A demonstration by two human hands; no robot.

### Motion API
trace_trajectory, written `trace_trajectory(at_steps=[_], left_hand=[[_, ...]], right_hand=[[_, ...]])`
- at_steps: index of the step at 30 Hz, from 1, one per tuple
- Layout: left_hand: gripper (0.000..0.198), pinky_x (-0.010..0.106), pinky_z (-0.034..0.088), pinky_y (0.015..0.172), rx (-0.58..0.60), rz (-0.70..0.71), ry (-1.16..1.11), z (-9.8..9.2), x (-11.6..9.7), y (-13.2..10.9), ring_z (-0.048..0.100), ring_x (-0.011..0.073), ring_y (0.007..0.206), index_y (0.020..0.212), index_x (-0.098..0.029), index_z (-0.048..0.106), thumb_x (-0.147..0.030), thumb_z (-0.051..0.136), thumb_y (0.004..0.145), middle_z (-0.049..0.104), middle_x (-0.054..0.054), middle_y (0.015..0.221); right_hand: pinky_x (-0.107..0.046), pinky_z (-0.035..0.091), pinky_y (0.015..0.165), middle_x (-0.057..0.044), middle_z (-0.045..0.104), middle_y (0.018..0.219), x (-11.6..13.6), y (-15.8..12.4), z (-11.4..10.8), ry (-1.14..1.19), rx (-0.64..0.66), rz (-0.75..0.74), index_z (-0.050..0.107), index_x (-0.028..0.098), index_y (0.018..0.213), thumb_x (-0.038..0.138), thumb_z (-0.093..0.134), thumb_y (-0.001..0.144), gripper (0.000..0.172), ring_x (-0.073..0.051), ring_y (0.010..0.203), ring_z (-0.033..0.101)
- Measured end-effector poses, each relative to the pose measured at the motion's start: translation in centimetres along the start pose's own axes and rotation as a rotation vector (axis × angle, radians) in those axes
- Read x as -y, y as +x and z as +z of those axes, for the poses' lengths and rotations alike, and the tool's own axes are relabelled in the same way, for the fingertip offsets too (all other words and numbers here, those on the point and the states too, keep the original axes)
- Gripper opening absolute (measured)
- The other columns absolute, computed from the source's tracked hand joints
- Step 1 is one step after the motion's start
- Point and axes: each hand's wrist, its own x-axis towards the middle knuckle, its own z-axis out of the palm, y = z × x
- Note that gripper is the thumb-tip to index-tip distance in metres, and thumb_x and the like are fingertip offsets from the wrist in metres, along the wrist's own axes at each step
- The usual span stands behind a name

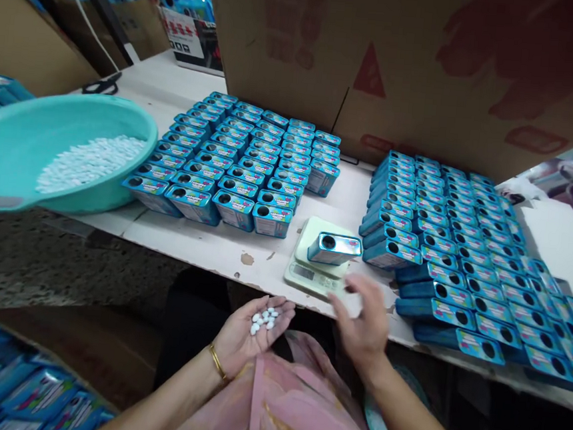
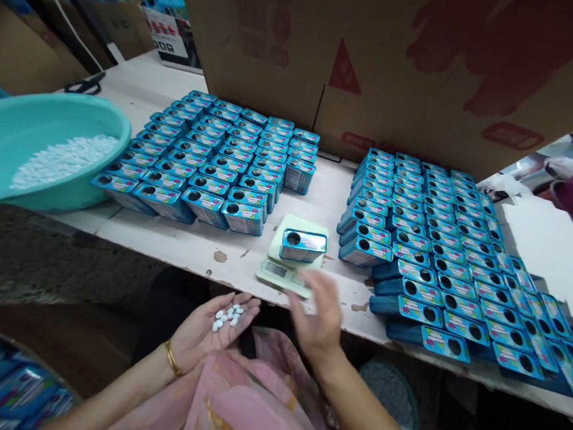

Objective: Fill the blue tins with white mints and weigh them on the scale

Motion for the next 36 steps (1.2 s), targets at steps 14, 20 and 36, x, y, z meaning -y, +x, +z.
trace_trajectory(at_steps=[14, 20, 36], left_hand=[[0.024, 0.031, 0.048, 0.072, 0.187, 0.294, -0.104, 5.3, -3.1, 4.6, 0.060, 0.0162, 0.070, 0.087, -0.006, 0.059, -0.021, 0.043, 0.078, 0.064, 0.009, 0.074], [0.024, 0.024, 0.047, 0.067, 0.201, 0.252, -0.144, 6.0, -2.8, 5.7, 0.060, 0.0147, 0.070, 0.090, -0.006, 0.058, -0.019, 0.044, 0.075, 0.064, 0.010, 0.078], [0.014, 0.025, 0.046, 0.065, 0.196, 0.270, -0.173, 6.0, -2.3, 6.9, 0.058, 0.0126, 0.063, 0.078, -0.008, 0.058, -0.013, 0.046, 0.072, 0.062, 0.007, 0.067]], right_hand=[[-0.043, 0.026, 0.098, -0.004, 0.052, 0.112, 0.4, 7.1, -0.3, -0.370, 0.384, -0.436, 0.044, 0.028, 0.119, 0.013, 0.045, 0.080, 0.041, -0.020, 0.107, 0.043], [-0.042, 0.024, 0.098, -0.003, 0.053, 0.113, 3.2, 7.6, -0.5, -0.607, 0.400, -0.790, 0.047, 0.030, 0.117, 0.014, 0.044, 0.082, 0.038, -0.020, 0.110, 0.041], [-0.044, 0.023, 0.099, -0.002, 0.051, 0.117, 0.5, 6.6, -0.7, -0.617, 0.369, -0.580, 0.043, 0.032, 0.121, 0.009, 0.043, 0.082, 0.045, -0.020, 0.112, 0.039]])
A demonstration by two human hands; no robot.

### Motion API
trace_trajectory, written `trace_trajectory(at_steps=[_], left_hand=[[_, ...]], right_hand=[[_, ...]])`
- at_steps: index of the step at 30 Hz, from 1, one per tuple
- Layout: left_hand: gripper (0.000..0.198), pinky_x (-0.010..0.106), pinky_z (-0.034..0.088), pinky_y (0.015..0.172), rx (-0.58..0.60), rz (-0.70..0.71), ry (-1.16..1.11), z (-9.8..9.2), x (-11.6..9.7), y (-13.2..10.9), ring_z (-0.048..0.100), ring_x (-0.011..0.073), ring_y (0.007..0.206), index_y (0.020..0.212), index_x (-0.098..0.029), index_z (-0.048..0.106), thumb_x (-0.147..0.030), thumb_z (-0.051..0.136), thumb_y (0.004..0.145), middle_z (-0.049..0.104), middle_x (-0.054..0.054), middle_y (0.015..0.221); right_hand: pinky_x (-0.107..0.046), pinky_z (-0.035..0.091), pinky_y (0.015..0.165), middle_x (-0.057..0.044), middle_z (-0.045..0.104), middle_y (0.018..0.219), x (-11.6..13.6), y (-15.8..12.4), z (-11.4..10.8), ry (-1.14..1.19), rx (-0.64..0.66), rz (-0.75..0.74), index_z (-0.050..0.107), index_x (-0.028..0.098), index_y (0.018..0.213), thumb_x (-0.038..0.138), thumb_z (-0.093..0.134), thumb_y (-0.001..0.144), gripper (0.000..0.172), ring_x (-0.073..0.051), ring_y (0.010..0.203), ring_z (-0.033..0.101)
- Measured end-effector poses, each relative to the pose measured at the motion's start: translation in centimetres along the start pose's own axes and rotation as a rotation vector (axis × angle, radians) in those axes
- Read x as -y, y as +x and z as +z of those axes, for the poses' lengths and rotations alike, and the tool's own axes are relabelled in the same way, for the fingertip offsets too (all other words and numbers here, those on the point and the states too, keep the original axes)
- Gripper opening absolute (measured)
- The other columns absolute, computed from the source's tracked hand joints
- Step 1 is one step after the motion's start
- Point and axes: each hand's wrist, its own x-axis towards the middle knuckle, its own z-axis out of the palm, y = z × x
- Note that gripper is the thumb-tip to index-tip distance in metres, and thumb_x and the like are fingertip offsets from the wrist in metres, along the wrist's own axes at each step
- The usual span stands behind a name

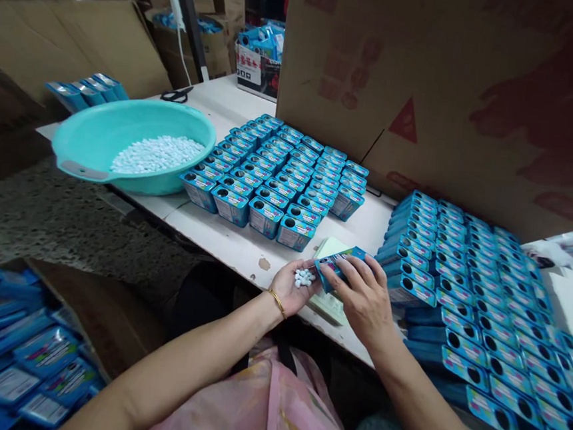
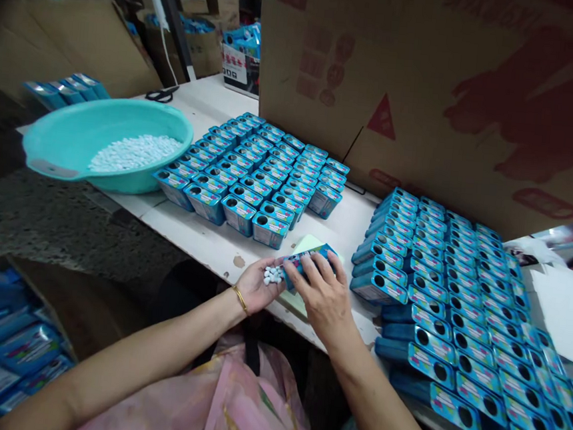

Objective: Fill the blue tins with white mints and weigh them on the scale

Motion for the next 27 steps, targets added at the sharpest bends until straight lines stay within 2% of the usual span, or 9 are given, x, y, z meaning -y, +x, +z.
trace_trajectory(at_steps=[6, 12, 18, 27], left_hand=[[0.016, 0.024, 0.046, 0.065, 0.001, -0.014, 0.027, 0.16, 0.23, 0.21, 0.058, 0.0143, 0.067, 0.080, -0.007, 0.058, -0.012, 0.048, 0.070, 0.063, 0.009, 0.074], [0.020, 0.025, 0.046, 0.068, 0.016, -0.031, 0.041, 0.49, 0.26, 0.20, 0.058, 0.0152, 0.070, 0.085, -0.005, 0.058, -0.012, 0.047, 0.070, 0.063, 0.011, 0.078], [0.011, 0.026, 0.047, 0.066, -0.012, 0.013, 0.029, 0.15, 0.32, 0.63, 0.057, 0.0132, 0.064, 0.075, -0.009, 0.057, -0.012, 0.047, 0.071, 0.062, 0.006, 0.068], [0.010, 0.025, 0.047, 0.063, -0.028, -0.007, 0.033, 0.66, 0.64, 0.20, 0.058, 0.0132, 0.061, 0.075, -0.008, 0.057, -0.010, 0.048, 0.071, 0.061, 0.006, 0.066]], right_hand=[[-0.044, 0.024, 0.099, -0.001, 0.053, 0.114, -0.03, -0.24, -0.23, 0.032, -0.011, -0.020, 0.045, 0.033, 0.119, 0.009, 0.044, 0.081, 0.045, -0.020, 0.111, 0.040], [-0.042, 0.023, 0.099, 0.000, 0.052, 0.115, 0.54, -0.36, -0.65, 0.059, -0.035, 0.020, 0.044, 0.035, 0.119, 0.010, 0.043, 0.082, 0.045, -0.019, 0.110, 0.041], [-0.042, 0.023, 0.099, 0.000, 0.053, 0.113, 0.09, -0.56, -0.56, 0.069, -0.044, 0.124, 0.045, 0.034, 0.119, 0.009, 0.042, 0.082, 0.045, -0.019, 0.108, 0.042], [-0.043, 0.023, 0.099, 0.000, 0.053, 0.114, 0.08, -0.91, -0.71, 0.053, -0.026, 0.126, 0.044, 0.035, 0.120, 0.009, 0.042, 0.082, 0.046, -0.020, 0.109, 0.042]])
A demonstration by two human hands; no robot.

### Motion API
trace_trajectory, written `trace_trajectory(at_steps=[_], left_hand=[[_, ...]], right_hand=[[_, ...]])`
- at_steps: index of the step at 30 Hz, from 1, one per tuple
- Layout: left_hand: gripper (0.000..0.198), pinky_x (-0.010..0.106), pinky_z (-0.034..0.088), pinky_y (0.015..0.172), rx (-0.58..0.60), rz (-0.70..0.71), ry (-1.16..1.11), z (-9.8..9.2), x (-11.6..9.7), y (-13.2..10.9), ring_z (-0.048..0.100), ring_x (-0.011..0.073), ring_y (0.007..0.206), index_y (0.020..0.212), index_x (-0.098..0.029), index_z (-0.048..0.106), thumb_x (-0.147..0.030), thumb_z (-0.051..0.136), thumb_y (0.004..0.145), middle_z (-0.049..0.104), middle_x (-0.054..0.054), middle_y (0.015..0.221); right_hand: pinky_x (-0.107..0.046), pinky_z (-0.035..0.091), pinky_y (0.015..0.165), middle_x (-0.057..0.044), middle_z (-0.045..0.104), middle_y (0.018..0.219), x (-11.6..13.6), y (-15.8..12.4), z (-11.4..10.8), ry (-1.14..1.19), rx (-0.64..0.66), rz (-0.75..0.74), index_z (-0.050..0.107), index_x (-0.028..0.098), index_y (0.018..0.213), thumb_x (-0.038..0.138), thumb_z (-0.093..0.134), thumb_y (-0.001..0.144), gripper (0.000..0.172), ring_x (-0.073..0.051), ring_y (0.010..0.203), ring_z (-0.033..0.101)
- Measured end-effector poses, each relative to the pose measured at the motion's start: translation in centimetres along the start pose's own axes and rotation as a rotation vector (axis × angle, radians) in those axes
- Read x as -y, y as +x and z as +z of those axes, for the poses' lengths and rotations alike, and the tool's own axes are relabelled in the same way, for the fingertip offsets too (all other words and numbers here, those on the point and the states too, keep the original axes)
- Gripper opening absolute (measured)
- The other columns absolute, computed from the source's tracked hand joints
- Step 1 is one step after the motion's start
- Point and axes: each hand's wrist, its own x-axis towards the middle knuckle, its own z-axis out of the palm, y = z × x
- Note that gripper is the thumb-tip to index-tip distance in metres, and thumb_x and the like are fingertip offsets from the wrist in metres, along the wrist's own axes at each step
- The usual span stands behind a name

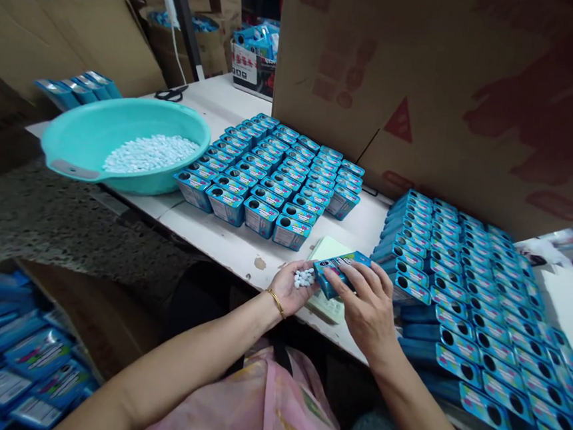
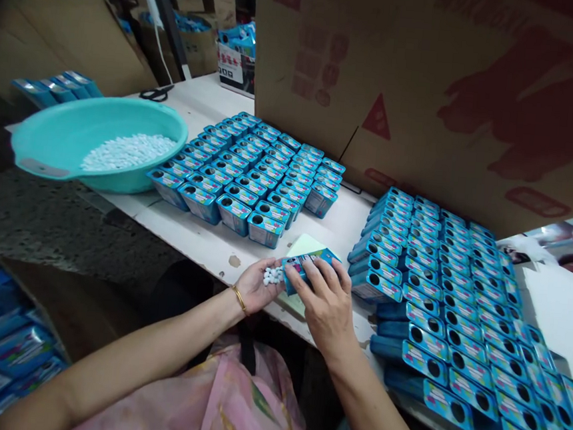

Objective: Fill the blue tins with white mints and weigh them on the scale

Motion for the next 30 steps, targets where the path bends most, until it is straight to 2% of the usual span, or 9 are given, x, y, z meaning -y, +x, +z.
trace_trajectory(at_steps=[5, 11, 15, 18, 22, 24, 26, 28, 30], left_hand=[[0.008, 0.024, 0.048, 0.063, -0.017, 0.008, -0.006, 0.1, -0.1, -0.1, 0.057, 0.0117, 0.059, 0.072, -0.009, 0.056, -0.010, 0.048, 0.071, 0.060, 0.005, 0.063], [0.015, 0.032, 0.050, 0.068, -0.036, 0.021, 0.010, 0.0, -0.3, -0.4, 0.060, 0.0172, 0.071, 0.081, -0.006, 0.057, -0.014, 0.046, 0.074, 0.062, 0.011, 0.076], [0.017, 0.032, 0.051, 0.071, -0.041, 0.035, 0.015, -0.3, -0.7, -0.6, 0.060, 0.0188, 0.076, 0.084, -0.004, 0.057, -0.014, 0.046, 0.075, 0.063, 0.013, 0.077], [0.018, 0.033, 0.051, 0.072, -0.043, 0.025, 0.035, -0.7, -1.3, -1.0, 0.060, 0.0213, 0.083, 0.086, -0.004, 0.058, -0.014, 0.047, 0.074, 0.063, 0.015, 0.081], [0.019, 0.033, 0.051, 0.074, -0.062, 0.039, 0.078, -1.5, -2.2, -2.5, 0.060, 0.0213, 0.087, 0.090, -0.007, 0.058, -0.013, 0.050, 0.074, 0.064, 0.014, 0.087], [0.021, 0.033, 0.051, 0.075, -0.078, 0.043, 0.108, -2.1, -2.6, -3.5, 0.060, 0.0210, 0.088, 0.092, -0.007, 0.058, -0.013, 0.050, 0.074, 0.063, 0.014, 0.090], [0.022, 0.033, 0.050, 0.078, -0.103, 0.025, 0.139, -2.9, -2.7, -4.6, 0.059, 0.0209, 0.090, 0.095, -0.007, 0.057, -0.012, 0.051, 0.074, 0.063, 0.014, 0.092], [0.024, 0.032, 0.048, 0.082, -0.129, -0.016, 0.159, -3.8, -2.5, -5.6, 0.058, 0.0209, 0.093, 0.097, -0.007, 0.057, -0.012, 0.052, 0.074, 0.062, 0.013, 0.095], [0.025, 0.032, 0.047, 0.083, -0.137, -0.073, 0.165, -4.6, -2.0, -6.4, 0.057, 0.0207, 0.095, 0.099, -0.008, 0.056, -0.012, 0.052, 0.074, 0.062, 0.013, 0.096]], right_hand=[[-0.043, 0.022, 0.099, 0.000, 0.052, 0.115, 0.1, 0.0, 0.1, 0.028, -0.007, 0.011, 0.043, 0.036, 0.120, 0.010, 0.043, 0.081, 0.046, -0.020, 0.110, 0.041], [-0.044, 0.026, 0.097, -0.003, 0.052, 0.110, -1.7, -0.4, 1.5, 0.225, -0.063, 0.167, 0.046, 0.029, 0.117, 0.010, 0.045, 0.078, 0.044, -0.020, 0.106, 0.044], [-0.039, 0.037, 0.089, -0.005, 0.052, 0.107, -3.0, -0.7, 2.9, 0.513, -0.195, 0.357, 0.048, 0.024, 0.112, 0.015, 0.050, 0.074, 0.039, -0.020, 0.100, 0.048], [-0.036, 0.042, 0.080, -0.006, 0.055, 0.100, -3.6, -0.8, 4.8, 0.802, -0.293, 0.519, 0.045, 0.020, 0.109, 0.021, 0.055, 0.072, 0.038, -0.019, 0.089, 0.053], [-0.033, 0.046, 0.074, -0.004, 0.056, 0.092, -4.3, -0.8, 7.2, 1.019, -0.325, 0.630, 0.043, 0.019, 0.107, 0.024, 0.057, 0.070, 0.040, -0.017, 0.081, 0.055], [-0.034, 0.046, 0.074, -0.005, 0.056, 0.094, -4.6, -1.1, 7.2, 1.013, -0.332, 0.631, 0.042, 0.019, 0.109, 0.025, 0.056, 0.071, 0.041, -0.017, 0.083, 0.056], [-0.037, 0.044, 0.080, -0.008, 0.053, 0.105, -4.2, -1.7, 6.0, 0.884, -0.377, 0.608, 0.038, 0.018, 0.116, 0.025, 0.056, 0.072, 0.047, -0.020, 0.093, 0.053], [-0.042, 0.038, 0.088, -0.010, 0.047, 0.115, -2.8, -2.6, 4.2, 0.646, -0.431, 0.547, 0.036, 0.019, 0.120, 0.023, 0.057, 0.072, 0.053, -0.023, 0.105, 0.046], [-0.044, 0.035, 0.091, -0.010, 0.047, 0.114, -0.2, -3.4, 2.6, 0.454, -0.391, 0.415, 0.041, 0.022, 0.118, 0.019, 0.057, 0.073, 0.048, -0.023, 0.107, 0.043]])
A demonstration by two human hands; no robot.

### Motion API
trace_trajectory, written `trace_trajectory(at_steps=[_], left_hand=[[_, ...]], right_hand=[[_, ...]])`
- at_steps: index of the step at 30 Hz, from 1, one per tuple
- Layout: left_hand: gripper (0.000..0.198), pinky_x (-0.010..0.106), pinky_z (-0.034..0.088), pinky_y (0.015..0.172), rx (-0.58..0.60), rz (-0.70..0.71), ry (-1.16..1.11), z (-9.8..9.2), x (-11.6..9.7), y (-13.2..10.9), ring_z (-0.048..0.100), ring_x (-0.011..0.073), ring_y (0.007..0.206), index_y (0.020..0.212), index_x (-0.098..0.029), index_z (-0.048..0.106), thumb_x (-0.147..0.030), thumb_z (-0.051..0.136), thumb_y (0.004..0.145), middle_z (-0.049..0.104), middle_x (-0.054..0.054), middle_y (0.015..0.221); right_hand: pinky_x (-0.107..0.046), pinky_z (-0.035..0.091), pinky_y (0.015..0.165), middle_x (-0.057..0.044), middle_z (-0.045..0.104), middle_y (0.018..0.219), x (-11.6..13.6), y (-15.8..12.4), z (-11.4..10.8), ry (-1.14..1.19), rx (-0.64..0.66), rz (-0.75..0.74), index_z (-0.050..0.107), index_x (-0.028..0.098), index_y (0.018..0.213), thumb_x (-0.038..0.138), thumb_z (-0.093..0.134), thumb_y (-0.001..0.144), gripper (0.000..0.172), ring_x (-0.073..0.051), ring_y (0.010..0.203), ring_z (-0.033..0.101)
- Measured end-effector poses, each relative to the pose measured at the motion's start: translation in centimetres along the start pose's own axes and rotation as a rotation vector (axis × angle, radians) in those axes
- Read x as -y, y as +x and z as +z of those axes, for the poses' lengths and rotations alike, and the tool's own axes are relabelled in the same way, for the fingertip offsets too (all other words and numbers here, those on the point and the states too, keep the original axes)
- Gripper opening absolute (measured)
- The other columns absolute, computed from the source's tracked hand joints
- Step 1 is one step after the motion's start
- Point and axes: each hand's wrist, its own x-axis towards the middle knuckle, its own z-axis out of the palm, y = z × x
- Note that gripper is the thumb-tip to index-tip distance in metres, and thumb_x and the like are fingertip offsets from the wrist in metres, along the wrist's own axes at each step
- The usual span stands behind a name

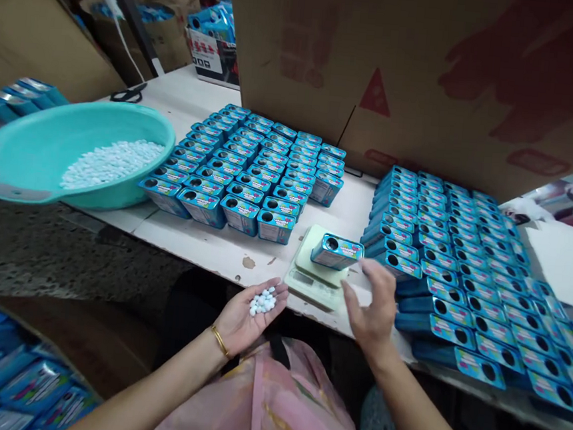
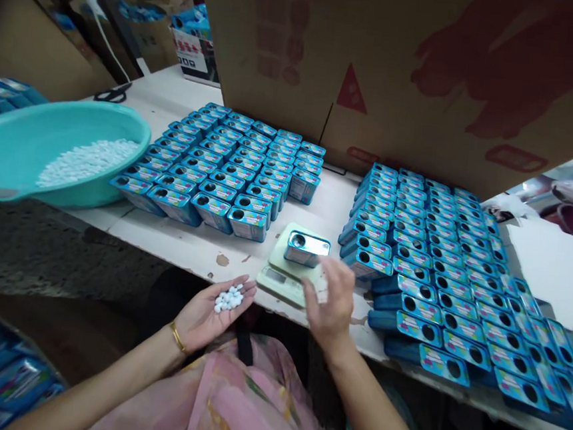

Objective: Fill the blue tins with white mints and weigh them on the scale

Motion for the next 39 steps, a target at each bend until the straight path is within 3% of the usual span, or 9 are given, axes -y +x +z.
trace_trajectory(at_steps=[2, 5, 8, 13, 22, 30, 39], left_hand=[[0.024, 0.030, 0.048, 0.080, 0.032, -0.069, -0.001, -0.5, 0.8, -0.3, 0.059, 0.0187, 0.090, 0.098, -0.008, 0.056, -0.012, 0.051, 0.075, 0.063, 0.011, 0.091], [0.018, 0.023, 0.051, 0.063, 0.096, -0.193, -0.002, -0.7, 1.9, -0.4, 0.062, 0.0138, 0.070, 0.092, -0.009, 0.058, -0.015, 0.050, 0.077, 0.064, 0.006, 0.077], [0.017, 0.020, 0.050, 0.059, 0.059, -0.260, -0.014, -0.8, 2.5, -0.4, 0.060, 0.0112, 0.066, 0.089, -0.008, 0.058, -0.015, 0.049, 0.078, 0.063, 0.005, 0.073], [0.017, 0.019, 0.049, 0.066, 0.004, -0.293, -0.013, -1.3, 2.6, -0.4, 0.060, 0.0099, 0.068, 0.088, -0.006, 0.058, -0.015, 0.052, 0.076, 0.064, 0.006, 0.076], [0.018, 0.018, 0.048, 0.057, 0.017, -0.328, 0.013, -2.0, 2.4, -0.3, 0.056, 0.0079, 0.059, 0.088, -0.006, 0.058, -0.016, 0.054, 0.073, 0.062, 0.004, 0.070], [0.012, 0.019, 0.048, 0.061, 0.045, -0.314, -0.007, -2.0, 2.3, -0.3, 0.055, 0.0070, 0.059, 0.079, -0.006, 0.059, -0.015, 0.053, 0.074, 0.060, 0.003, 0.069], [0.015, 0.015, 0.046, 0.055, 0.044, -0.309, -0.010, -2.1, 2.3, 0.0, 0.055, 0.0065, 0.059, 0.084, -0.005, 0.058, -0.015, 0.052, 0.075, 0.059, 0.004, 0.069]], right_hand=[[-0.040, 0.040, 0.085, -0.009, 0.050, 0.109, 2.7, -1.8, 0.3, -0.027, 0.263, -0.151, 0.047, 0.023, 0.113, 0.017, 0.051, 0.077, 0.037, -0.021, 0.100, 0.047], [-0.036, 0.044, 0.075, -0.010, 0.053, 0.103, 5.4, -4.2, 2.2, -0.109, 0.594, -0.258, 0.045, 0.017, 0.116, 0.020, 0.047, 0.080, 0.036, -0.020, 0.089, 0.049], [-0.034, 0.045, 0.073, -0.012, 0.052, 0.101, 6.0, -5.4, 3.8, -0.208, 0.682, -0.288, 0.045, 0.012, 0.114, 0.022, 0.048, 0.079, 0.036, -0.021, 0.086, 0.047], [-0.032, 0.043, 0.075, -0.010, 0.050, 0.096, 5.6, -5.4, 3.5, -0.173, 0.787, -0.290, 0.048, 0.011, 0.107, 0.018, 0.050, 0.077, 0.031, -0.019, 0.086, 0.045], [-0.033, 0.042, 0.073, -0.011, 0.051, 0.097, 4.7, -6.7, 4.0, -0.109, 0.725, -0.375, 0.048, 0.008, 0.106, 0.012, 0.039, 0.081, 0.027, -0.021, 0.084, 0.043], [-0.033, 0.043, 0.074, -0.011, 0.051, 0.105, 4.9, -5.9, 3.8, 0.024, 0.784, -0.226, 0.048, 0.013, 0.105, 0.021, 0.037, 0.085, 0.023, -0.019, 0.090, 0.046], [-0.033, 0.043, 0.074, -0.009, 0.056, 0.101, 4.9, -6.0, 3.9, 0.088, 0.748, -0.247, 0.050, 0.016, 0.106, 0.017, 0.037, 0.085, 0.025, -0.017, 0.087, 0.049]])
